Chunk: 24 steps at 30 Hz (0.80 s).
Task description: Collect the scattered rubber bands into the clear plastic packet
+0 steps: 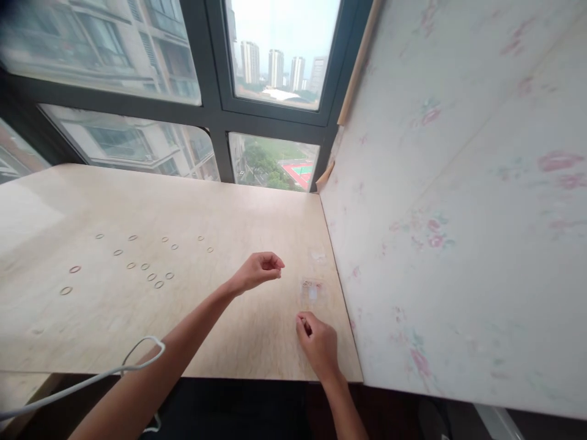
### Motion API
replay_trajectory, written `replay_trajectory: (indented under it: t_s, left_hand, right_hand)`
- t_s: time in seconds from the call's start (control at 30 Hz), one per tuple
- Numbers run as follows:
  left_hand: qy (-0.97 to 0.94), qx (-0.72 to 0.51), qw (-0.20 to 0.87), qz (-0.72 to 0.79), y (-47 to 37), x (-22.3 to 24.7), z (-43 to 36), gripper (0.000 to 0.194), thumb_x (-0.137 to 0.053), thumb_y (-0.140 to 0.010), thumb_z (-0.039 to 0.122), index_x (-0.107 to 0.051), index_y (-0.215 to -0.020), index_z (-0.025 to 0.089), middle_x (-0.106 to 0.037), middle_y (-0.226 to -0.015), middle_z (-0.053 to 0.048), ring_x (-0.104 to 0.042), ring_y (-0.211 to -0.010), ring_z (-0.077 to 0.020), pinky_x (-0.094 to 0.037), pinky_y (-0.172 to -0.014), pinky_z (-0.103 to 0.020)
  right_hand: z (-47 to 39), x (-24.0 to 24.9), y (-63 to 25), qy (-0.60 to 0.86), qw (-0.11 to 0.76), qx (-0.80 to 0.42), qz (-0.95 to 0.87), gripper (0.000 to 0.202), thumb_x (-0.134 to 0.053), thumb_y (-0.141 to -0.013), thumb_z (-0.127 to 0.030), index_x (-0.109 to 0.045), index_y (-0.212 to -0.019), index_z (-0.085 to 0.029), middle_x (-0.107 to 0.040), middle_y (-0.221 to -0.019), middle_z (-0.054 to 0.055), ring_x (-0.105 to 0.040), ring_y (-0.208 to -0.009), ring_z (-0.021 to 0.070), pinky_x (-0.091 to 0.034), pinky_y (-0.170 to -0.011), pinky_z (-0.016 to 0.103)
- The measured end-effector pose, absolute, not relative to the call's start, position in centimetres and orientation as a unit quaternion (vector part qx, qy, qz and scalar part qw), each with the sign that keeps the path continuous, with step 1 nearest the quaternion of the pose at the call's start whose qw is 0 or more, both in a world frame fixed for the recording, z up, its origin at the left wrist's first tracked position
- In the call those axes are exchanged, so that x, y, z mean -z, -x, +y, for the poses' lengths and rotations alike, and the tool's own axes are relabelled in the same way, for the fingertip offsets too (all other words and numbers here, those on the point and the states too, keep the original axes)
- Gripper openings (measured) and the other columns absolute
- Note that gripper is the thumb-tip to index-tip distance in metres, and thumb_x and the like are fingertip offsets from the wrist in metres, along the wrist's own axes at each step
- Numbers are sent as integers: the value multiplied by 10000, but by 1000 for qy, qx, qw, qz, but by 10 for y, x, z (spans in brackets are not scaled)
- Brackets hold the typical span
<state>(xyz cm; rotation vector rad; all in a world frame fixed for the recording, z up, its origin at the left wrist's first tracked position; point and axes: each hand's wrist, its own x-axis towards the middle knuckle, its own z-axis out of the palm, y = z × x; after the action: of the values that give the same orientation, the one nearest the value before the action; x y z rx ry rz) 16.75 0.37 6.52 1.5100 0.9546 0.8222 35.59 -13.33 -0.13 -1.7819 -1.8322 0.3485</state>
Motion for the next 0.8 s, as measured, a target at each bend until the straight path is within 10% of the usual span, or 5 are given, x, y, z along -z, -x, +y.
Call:
replay_trajectory:
  t_s: [0.8]
  left_hand:
    - [-709,-335,477,396,-245,-44,20,98,-640,-733,214,-676,-790,143,-697,-772,-53,-629,-721,-144,-491,-647,-248]
  right_hand:
    - [-134,1,-359,655,298,-160,-676,297,-431,-898,-345,-690,-871,-201,-634,-585,-2,-572,-519,138,-387,-531,230]
